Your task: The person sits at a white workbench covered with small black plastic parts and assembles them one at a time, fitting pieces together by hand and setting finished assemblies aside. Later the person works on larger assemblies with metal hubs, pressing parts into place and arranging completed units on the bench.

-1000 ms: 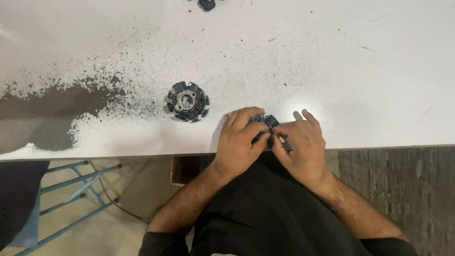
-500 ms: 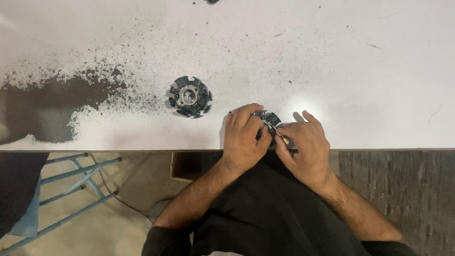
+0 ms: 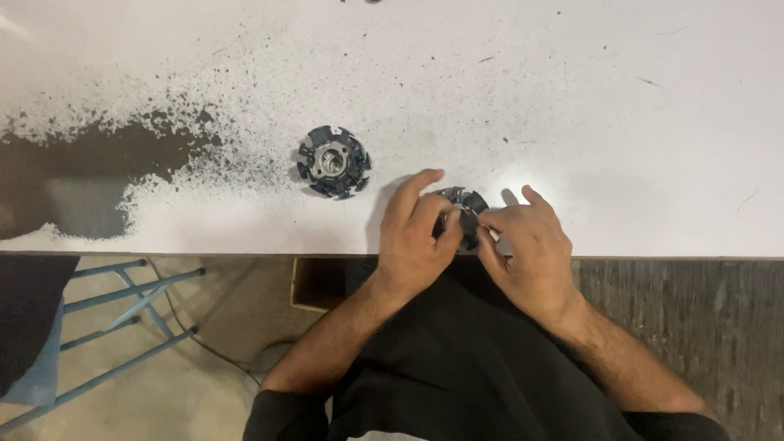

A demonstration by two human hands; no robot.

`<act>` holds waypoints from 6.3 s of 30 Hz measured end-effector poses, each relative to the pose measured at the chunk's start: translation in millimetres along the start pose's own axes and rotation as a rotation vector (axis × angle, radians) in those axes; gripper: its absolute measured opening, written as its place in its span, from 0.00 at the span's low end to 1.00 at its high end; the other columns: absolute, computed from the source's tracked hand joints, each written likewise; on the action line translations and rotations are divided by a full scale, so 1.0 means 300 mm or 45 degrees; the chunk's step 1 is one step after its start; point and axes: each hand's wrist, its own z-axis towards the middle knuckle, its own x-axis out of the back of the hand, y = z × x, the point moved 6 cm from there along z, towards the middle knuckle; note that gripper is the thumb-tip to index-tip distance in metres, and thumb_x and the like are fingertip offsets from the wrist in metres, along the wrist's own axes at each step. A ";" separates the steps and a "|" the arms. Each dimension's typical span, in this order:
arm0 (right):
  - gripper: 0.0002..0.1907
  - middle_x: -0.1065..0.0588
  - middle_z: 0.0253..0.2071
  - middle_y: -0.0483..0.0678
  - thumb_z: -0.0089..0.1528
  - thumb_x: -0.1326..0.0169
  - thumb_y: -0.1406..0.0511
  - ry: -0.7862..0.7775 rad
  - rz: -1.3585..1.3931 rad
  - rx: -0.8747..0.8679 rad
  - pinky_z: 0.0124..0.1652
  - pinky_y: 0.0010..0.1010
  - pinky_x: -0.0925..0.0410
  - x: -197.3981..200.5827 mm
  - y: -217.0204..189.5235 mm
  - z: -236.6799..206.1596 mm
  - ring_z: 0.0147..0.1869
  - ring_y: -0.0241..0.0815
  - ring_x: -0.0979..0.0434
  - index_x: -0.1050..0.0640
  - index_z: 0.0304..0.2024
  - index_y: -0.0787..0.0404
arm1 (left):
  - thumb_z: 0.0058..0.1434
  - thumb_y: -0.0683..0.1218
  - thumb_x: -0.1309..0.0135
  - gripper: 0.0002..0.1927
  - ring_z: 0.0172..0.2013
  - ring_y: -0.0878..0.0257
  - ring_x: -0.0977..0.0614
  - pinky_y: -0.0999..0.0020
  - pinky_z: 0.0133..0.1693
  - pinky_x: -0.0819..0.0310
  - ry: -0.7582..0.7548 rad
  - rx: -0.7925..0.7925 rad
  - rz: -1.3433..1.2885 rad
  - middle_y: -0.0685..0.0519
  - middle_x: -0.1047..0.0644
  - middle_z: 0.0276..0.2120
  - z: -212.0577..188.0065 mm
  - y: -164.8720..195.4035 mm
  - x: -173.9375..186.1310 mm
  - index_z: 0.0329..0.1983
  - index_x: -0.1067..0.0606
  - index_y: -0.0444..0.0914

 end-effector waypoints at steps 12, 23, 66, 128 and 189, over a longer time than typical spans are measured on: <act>0.13 0.22 0.40 0.49 0.59 0.39 0.74 0.142 0.129 -0.089 0.66 0.55 0.33 -0.024 0.043 -0.022 0.46 0.51 0.21 0.26 0.44 0.61 | 0.62 0.41 0.39 0.10 0.51 0.55 0.21 0.57 0.52 0.25 -0.352 -0.120 0.255 0.50 0.25 0.54 0.057 0.008 -0.012 0.46 0.24 0.37; 0.12 0.23 0.40 0.50 0.58 0.38 0.74 0.122 0.119 -0.069 0.67 0.58 0.34 -0.036 0.054 -0.027 0.48 0.52 0.22 0.26 0.42 0.62 | 0.59 0.41 0.40 0.10 0.51 0.51 0.19 0.56 0.49 0.22 -0.519 -0.254 0.292 0.46 0.24 0.53 0.047 0.036 -0.021 0.43 0.24 0.35; 0.19 0.25 0.41 0.51 0.53 0.33 0.76 0.215 0.121 0.164 0.68 0.57 0.38 -0.075 0.052 -0.089 0.55 0.52 0.22 0.25 0.43 0.62 | 0.57 0.39 0.40 0.12 0.46 0.52 0.19 0.61 0.43 0.20 -0.363 -0.110 0.113 0.48 0.26 0.48 -0.028 -0.008 -0.046 0.43 0.27 0.36; 0.14 0.22 0.43 0.52 0.56 0.36 0.74 0.152 0.120 -0.035 0.72 0.58 0.42 -0.047 0.034 -0.067 0.52 0.52 0.21 0.25 0.43 0.62 | 0.58 0.43 0.37 0.12 0.57 0.47 0.25 0.51 0.54 0.27 -0.368 -0.007 0.181 0.44 0.28 0.59 0.024 0.024 -0.016 0.42 0.25 0.36; 0.14 0.23 0.41 0.49 0.59 0.37 0.74 0.144 0.067 -0.045 0.69 0.56 0.37 -0.046 0.046 -0.009 0.48 0.51 0.22 0.26 0.45 0.62 | 0.56 0.43 0.38 0.10 0.45 0.55 0.23 0.55 0.48 0.27 -0.310 -0.079 0.378 0.51 0.27 0.43 0.056 0.020 0.002 0.38 0.26 0.37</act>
